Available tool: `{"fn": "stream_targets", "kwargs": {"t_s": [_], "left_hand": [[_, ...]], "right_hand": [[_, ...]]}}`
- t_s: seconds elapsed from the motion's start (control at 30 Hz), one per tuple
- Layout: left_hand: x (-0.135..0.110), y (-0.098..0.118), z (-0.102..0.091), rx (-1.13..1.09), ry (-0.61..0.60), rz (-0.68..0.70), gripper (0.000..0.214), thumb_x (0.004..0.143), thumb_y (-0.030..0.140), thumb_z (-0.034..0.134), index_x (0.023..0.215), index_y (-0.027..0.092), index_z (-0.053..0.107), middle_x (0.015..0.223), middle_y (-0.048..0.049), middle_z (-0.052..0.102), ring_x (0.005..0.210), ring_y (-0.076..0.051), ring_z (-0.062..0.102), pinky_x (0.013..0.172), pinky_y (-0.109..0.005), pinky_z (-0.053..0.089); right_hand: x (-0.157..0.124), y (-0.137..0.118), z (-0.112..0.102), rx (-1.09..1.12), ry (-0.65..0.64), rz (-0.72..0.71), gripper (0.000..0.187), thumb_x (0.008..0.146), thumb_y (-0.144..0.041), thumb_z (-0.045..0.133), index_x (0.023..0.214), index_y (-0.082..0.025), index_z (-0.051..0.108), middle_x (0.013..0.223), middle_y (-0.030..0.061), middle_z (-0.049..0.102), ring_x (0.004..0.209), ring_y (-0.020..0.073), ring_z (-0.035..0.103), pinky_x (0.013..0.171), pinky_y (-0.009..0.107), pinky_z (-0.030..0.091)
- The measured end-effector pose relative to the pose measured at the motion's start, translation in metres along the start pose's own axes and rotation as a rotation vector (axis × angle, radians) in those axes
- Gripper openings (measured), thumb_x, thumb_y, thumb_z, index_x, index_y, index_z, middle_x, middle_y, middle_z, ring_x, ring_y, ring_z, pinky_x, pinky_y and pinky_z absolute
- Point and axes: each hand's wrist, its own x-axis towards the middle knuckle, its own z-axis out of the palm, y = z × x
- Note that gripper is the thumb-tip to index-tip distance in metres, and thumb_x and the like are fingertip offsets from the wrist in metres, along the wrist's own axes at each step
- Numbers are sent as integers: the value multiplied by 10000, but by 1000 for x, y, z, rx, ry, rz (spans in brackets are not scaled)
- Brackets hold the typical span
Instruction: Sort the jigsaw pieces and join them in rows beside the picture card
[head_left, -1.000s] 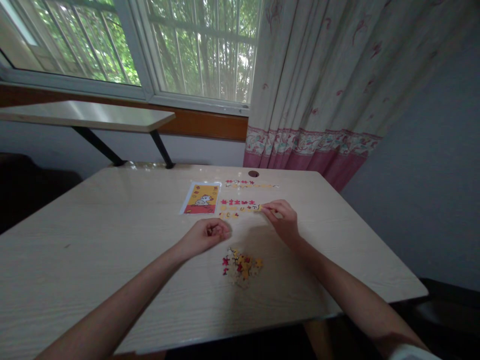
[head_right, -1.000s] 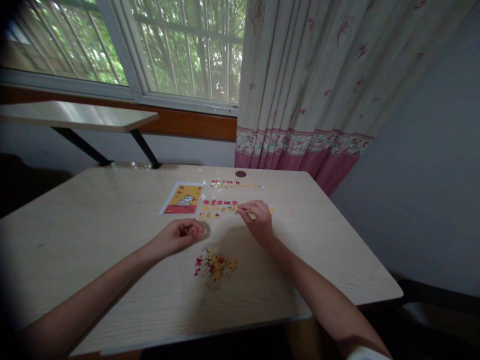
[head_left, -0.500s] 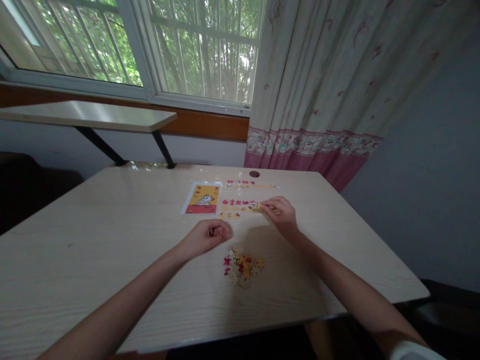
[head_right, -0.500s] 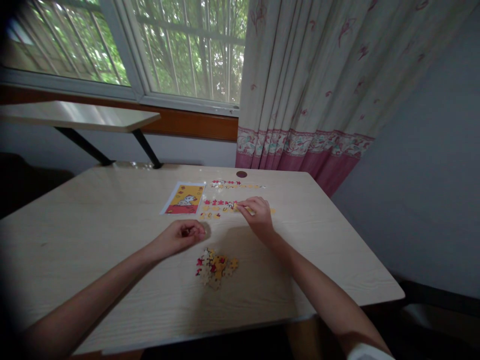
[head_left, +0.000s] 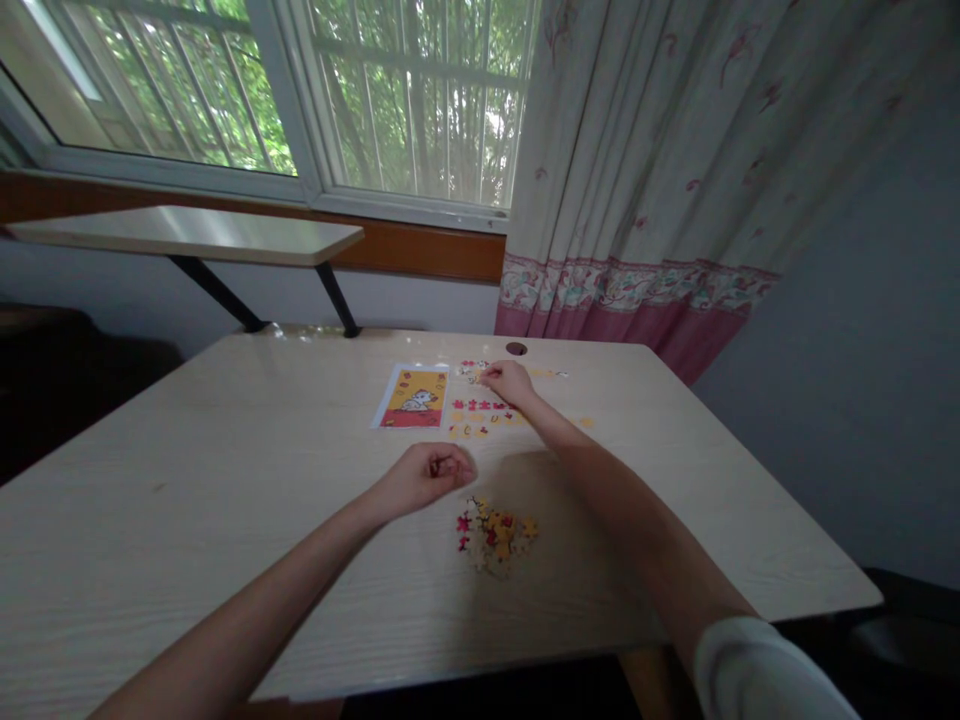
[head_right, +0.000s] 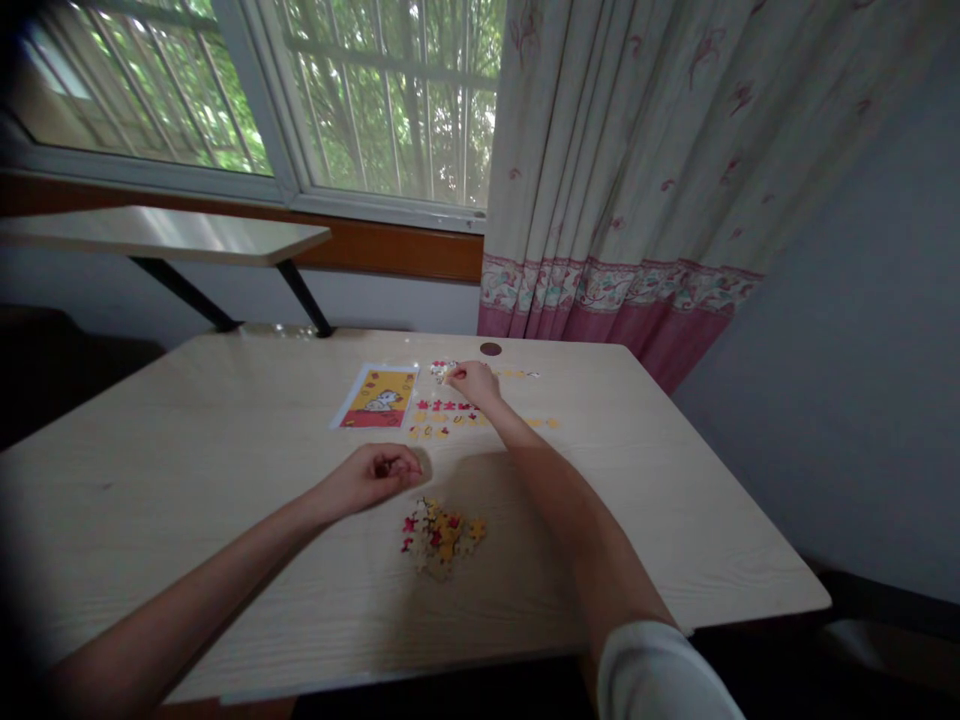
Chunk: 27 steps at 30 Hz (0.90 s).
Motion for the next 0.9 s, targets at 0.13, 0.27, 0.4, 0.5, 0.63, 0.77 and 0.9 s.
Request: {"fn": "stream_targets", "kwargs": {"t_s": [0.13, 0.27, 0.4, 0.5, 0.63, 0.77, 0.9], "left_hand": [[0, 2, 1, -8, 14, 8, 230, 747, 354, 601, 735, 124, 609, 531, 50, 406, 509, -77, 323, 479, -202, 232], [0, 3, 2, -26, 13, 6, 221, 748, 345, 602, 742, 124, 607, 529, 51, 406, 501, -73, 323, 476, -199, 232], [0, 5, 2, -40, 2, -5, 217, 744, 345, 607, 732, 128, 601, 527, 50, 420, 498, -72, 327, 475, -197, 238], [0, 6, 2, -50, 3, -2, 219, 742, 345, 609, 738, 126, 600, 532, 48, 428, 500, -74, 331, 477, -200, 235], [0, 4, 2, -58, -8, 8, 229, 738, 353, 610, 736, 124, 595, 552, 40, 451, 507, -78, 349, 488, -204, 245], [1, 2, 2, -49, -6, 16, 229, 741, 351, 606, 738, 122, 593, 554, 40, 451, 508, -78, 353, 487, -200, 253], [0, 3, 1, 19, 3, 28, 218, 768, 340, 581, 744, 124, 600, 557, 33, 466, 513, -78, 369, 481, -192, 269]], "right_hand": [[11, -6, 10, -30, -19, -1, 135, 740, -304, 619, 828, -248, 705, 838, 2, 703, 787, 153, 630, 694, 237, 452], [12, -8, 14, -73, -20, -1, 144, 751, -316, 606, 826, -246, 708, 863, 23, 703, 815, 174, 629, 705, 260, 457], [13, -8, 14, -105, -18, -8, 148, 758, -309, 598, 838, -247, 707, 868, 28, 702, 826, 180, 628, 710, 267, 456], [13, -9, 13, -121, -22, -10, 138, 757, -292, 602, 831, -244, 709, 861, 30, 703, 825, 176, 628, 725, 265, 452], [14, -10, 12, -132, -26, -12, 133, 752, -279, 607, 828, -246, 710, 863, 33, 703, 833, 184, 630, 750, 281, 451], [10, -13, 7, -134, -14, -12, 157, 754, -286, 600, 865, -248, 704, 883, 32, 699, 852, 196, 628, 752, 293, 449], [-8, -14, -8, -81, 33, -88, 164, 762, -266, 585, 881, -242, 695, 859, 16, 696, 825, 171, 623, 728, 262, 440]]}}
